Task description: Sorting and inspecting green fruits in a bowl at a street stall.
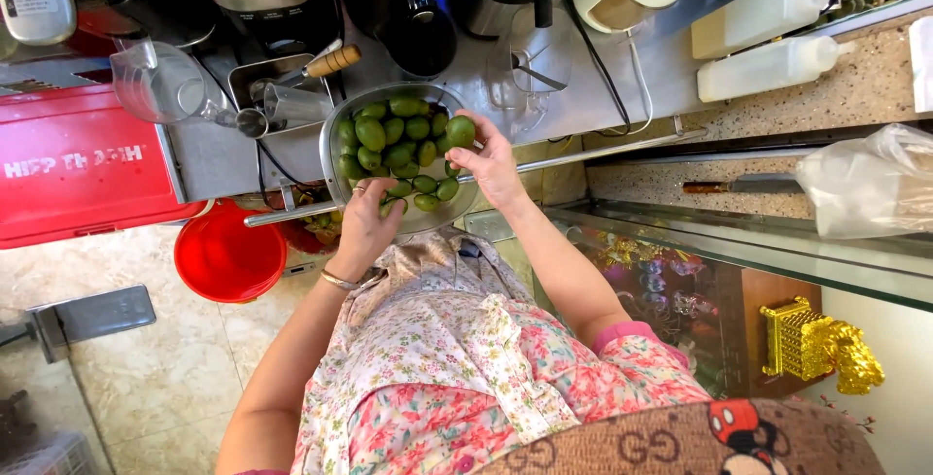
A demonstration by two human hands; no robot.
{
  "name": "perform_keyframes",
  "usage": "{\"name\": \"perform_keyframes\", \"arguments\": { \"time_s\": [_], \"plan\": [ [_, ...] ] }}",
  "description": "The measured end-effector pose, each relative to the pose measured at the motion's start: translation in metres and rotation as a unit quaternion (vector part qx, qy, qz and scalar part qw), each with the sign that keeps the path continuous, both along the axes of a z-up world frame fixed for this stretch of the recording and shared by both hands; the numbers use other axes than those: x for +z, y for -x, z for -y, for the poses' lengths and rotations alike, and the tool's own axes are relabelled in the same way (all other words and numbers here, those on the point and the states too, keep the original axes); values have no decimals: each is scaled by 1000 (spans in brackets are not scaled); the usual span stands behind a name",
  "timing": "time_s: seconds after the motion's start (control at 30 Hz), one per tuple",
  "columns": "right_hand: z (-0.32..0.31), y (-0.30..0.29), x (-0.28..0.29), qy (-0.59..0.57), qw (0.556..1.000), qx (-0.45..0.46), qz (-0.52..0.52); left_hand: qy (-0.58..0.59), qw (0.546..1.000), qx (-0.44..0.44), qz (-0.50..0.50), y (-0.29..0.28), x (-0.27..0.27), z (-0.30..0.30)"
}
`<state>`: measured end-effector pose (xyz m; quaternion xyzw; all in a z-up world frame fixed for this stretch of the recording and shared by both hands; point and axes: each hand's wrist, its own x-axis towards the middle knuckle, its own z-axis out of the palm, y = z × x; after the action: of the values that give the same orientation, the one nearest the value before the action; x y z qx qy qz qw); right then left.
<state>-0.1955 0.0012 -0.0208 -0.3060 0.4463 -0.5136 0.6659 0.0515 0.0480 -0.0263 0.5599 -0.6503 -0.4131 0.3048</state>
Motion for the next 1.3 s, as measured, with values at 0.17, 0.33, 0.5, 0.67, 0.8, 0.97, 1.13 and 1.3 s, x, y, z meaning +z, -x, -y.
{"name": "perform_keyframes", "arguments": {
  "time_s": [0.17, 0.33, 0.5, 0.67, 0.8, 0.97, 1.13, 1.3],
  "plan": [
    [-2, 2, -4, 55, 997, -31, -44, 32, 999, -36, 21, 8, -21, -1],
    [4, 7, -10, 61, 995, -37, -65, 25, 998, -53, 35, 11, -28, 4],
    [18, 13, -27, -67, 990, 61, -105, -3, 993, -91, 78, 9, -45, 7],
    [19, 14, -18, -51, 995, 5, -83, -10, 974, -199, 110, 27, -44, 17],
    [12, 26, -48, -57, 990, -35, -123, 88, 893, -358, 259, 58, -69, 33],
    [-2, 41, -48, -49, 988, -29, -146, 188, 808, -441, 343, 70, -87, 45],
    [-18, 45, -53, -68, 984, -21, -163, 217, 798, -458, 325, 68, -100, 47],
    [-23, 42, -57, -80, 979, -8, -185, 175, 781, -504, 324, 73, -94, 55]
  ]
}}
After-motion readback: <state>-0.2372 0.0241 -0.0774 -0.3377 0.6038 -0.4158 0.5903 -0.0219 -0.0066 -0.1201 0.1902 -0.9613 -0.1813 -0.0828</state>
